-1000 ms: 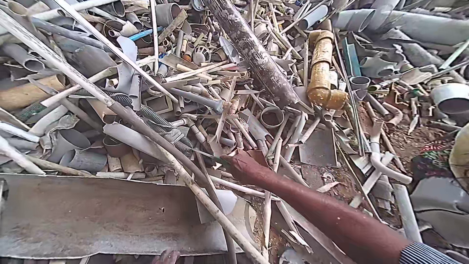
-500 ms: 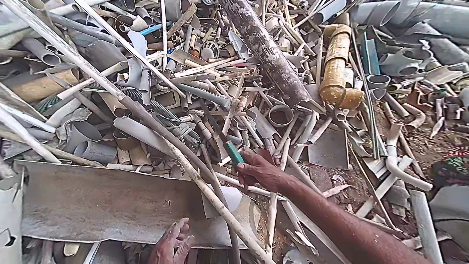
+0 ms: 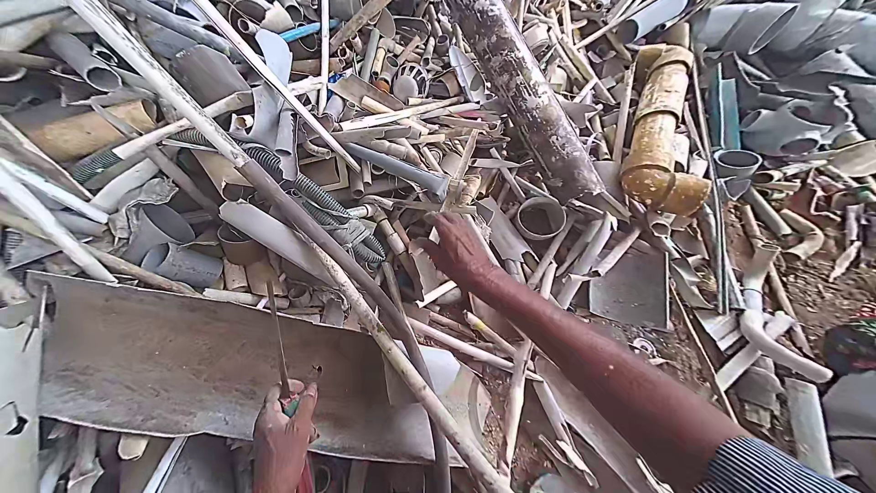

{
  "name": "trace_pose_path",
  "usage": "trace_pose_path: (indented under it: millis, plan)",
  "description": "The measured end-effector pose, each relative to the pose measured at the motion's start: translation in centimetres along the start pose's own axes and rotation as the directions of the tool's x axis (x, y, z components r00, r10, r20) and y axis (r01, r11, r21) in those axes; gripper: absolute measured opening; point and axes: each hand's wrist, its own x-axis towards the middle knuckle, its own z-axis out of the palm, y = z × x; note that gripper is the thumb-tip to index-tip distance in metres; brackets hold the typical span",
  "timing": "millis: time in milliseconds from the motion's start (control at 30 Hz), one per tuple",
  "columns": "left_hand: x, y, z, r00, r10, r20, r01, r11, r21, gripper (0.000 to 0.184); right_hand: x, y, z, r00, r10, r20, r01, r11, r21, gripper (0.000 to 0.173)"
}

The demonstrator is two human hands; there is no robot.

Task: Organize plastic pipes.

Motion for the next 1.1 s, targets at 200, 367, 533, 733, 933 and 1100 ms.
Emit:
trace_pose_path:
  millis: [200, 367, 533, 733, 933, 1100]
  plan:
    - [4.4, -4.3, 0.1, 0.974, -0.179, 0.138, 0.114, 0.916, 0.385, 0.047, 12.8, 3.9, -2.3, 0.993, 0.114, 0.005, -0.108, 0.952, -0.288, 0.068]
    - [5.1, -4.7, 0.8, 0.963, -0.201, 0.179, 0.136, 0.938, 0.318, 0.045, 14.1, 3.3, 0.9, 0.959, 0.250, 0.132, -0.191, 0.916, -0.352, 0.049]
    - [5.3, -5.6, 1.1, 0.971, -0.161, 0.178, 0.113, 0.961, 0.254, 0.035, 11.0, 1.7, 3.8, 0.980, 0.194, 0.029, -0.172, 0.921, -0.351, 0.028]
    - [5.4, -5.3, 1.3, 0.969, -0.177, 0.170, 0.130, 0.957, 0.259, 0.037, 4.2, -0.3, 2.1, 0.988, 0.153, 0.026, -0.134, 0.926, -0.353, 0.028]
    - [5.3, -5.7, 1.2, 0.972, -0.152, 0.181, 0.107, 0.966, 0.233, 0.037, -8.2, 3.6, -5.3, 0.987, 0.155, 0.038, -0.120, 0.878, -0.464, 0.028]
    - [5.2, -5.8, 1.1, 0.973, -0.129, 0.192, 0.079, 0.966, 0.247, 0.037, -19.7, 12.8, -9.2, 0.869, 0.494, 0.018, -0.486, 0.861, -0.147, 0.034]
